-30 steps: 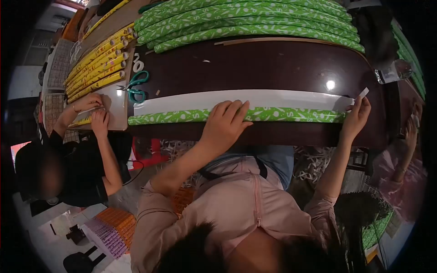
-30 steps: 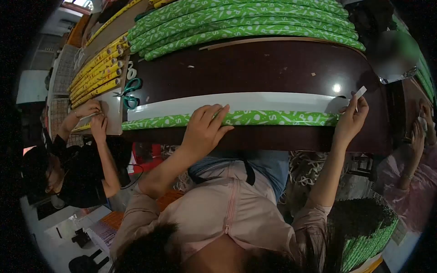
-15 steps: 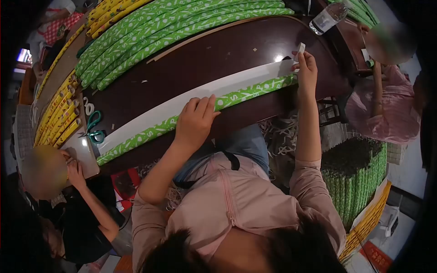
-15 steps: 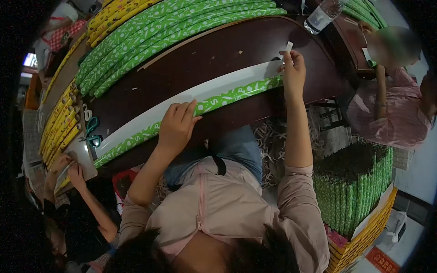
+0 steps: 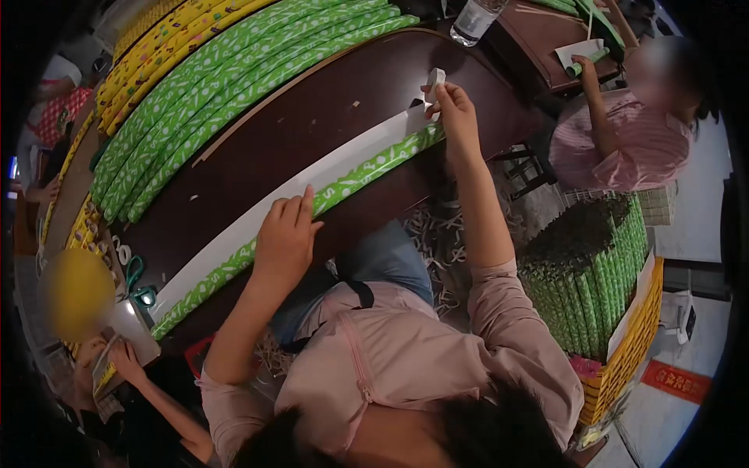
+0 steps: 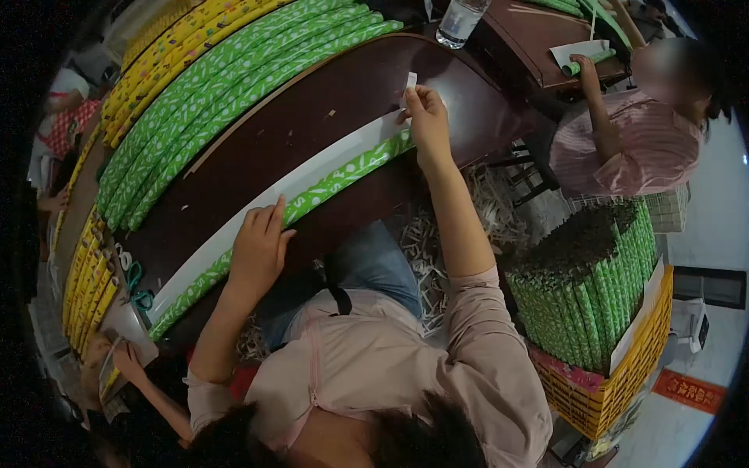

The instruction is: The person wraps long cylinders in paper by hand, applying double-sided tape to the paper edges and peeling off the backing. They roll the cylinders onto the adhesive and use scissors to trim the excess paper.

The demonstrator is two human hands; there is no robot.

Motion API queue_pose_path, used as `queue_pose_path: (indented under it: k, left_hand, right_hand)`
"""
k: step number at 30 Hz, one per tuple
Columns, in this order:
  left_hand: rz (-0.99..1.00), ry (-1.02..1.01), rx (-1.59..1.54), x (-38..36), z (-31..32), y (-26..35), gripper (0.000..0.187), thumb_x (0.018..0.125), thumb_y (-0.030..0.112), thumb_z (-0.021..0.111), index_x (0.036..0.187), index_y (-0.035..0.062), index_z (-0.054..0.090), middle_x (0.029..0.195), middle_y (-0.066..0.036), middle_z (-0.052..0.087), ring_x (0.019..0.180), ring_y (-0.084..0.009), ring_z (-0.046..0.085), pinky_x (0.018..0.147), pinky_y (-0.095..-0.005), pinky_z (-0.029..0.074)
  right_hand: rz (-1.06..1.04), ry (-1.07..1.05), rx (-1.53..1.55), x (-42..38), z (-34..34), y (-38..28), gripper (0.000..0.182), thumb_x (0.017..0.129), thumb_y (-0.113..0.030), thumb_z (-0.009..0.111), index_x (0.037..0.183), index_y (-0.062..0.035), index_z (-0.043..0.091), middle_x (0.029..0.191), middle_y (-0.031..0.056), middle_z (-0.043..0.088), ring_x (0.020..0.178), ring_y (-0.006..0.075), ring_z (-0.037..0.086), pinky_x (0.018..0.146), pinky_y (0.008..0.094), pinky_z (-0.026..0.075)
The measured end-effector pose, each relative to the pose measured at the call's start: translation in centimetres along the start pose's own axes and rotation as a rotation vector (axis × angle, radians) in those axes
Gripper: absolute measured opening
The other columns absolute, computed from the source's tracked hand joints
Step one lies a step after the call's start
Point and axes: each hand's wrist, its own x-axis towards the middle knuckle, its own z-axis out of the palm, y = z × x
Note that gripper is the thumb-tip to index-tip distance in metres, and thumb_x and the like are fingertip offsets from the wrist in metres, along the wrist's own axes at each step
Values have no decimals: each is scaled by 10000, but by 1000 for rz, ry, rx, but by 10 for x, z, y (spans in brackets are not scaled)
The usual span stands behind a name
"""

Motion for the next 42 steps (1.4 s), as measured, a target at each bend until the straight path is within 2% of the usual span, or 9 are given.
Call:
queue_pose_path:
  k: [3,5,10,18,24,31,33,38,42]
  left_hand:
    - [96,-27,-100,36,10,11,595,790,135,708,1303,-79,497,1033,-138,572,953,-282,542,847,-369,475]
    - [159,-47,-190,72,27,24,601,789,142,697,1300,-95,488,1051,-144,581,973,-283,549,864,-362,476]
    - [148,-43,-158,151,68,66,454,798,134,680,1173,-87,553,1062,-160,581,972,-283,551,861,-351,480]
    - [132,-37,-39,161,88,75,259,801,111,655,1003,-46,614,963,-112,542,899,-243,541,795,-342,486]
    - [45,-85,-291,166,78,73,346,836,95,659,1119,-70,549,1013,-166,529,897,-307,518,818,-390,460]
    - [48,-71,-244,166,78,73,310,796,107,647,1052,-50,569,969,-141,537,908,-270,541,823,-362,474]
    - [58,-63,-222,168,79,75,307,776,96,648,1036,-53,576,967,-141,540,910,-266,546,822,-359,475]
    - [43,-272,19,178,69,87,330,701,83,648,991,-70,608,958,-129,546,914,-243,555,808,-341,480]
    - [89,-129,-118,171,76,75,323,732,85,650,1011,-72,605,963,-131,543,920,-254,546,820,-349,474]
  right_hand:
    - [18,25,63,-6,-1,-6,216,1002,-264,516,1036,-64,589,1020,18,683,680,46,533,639,199,364]
    - [59,20,152,-6,-4,-9,198,988,-223,552,1008,-26,554,1027,67,654,686,110,550,694,265,465]
    - [133,11,244,-1,-9,-13,184,1000,-256,516,1035,-79,554,1042,38,661,696,78,570,639,228,379]
    - [270,-152,267,14,-35,-24,291,983,-232,556,1188,-25,551,1083,30,661,773,68,556,714,215,406]
    - [66,-498,-314,43,-80,-31,231,928,-73,618,1145,-6,579,983,33,666,917,90,611,806,225,468]
    - [-76,-556,-278,44,-78,-29,161,923,-93,634,1065,-22,607,951,29,638,935,105,598,829,245,459]
    - [-401,-659,-736,44,-77,-27,146,918,-97,632,1048,-29,635,968,30,638,971,131,565,873,279,435]
    - [-318,-611,-536,43,-79,-10,152,914,-127,634,1043,-52,664,966,23,642,968,149,537,913,300,372]
    - [-425,-607,-677,49,-80,-14,134,914,-146,635,1009,-62,679,942,24,640,952,142,552,895,297,361]
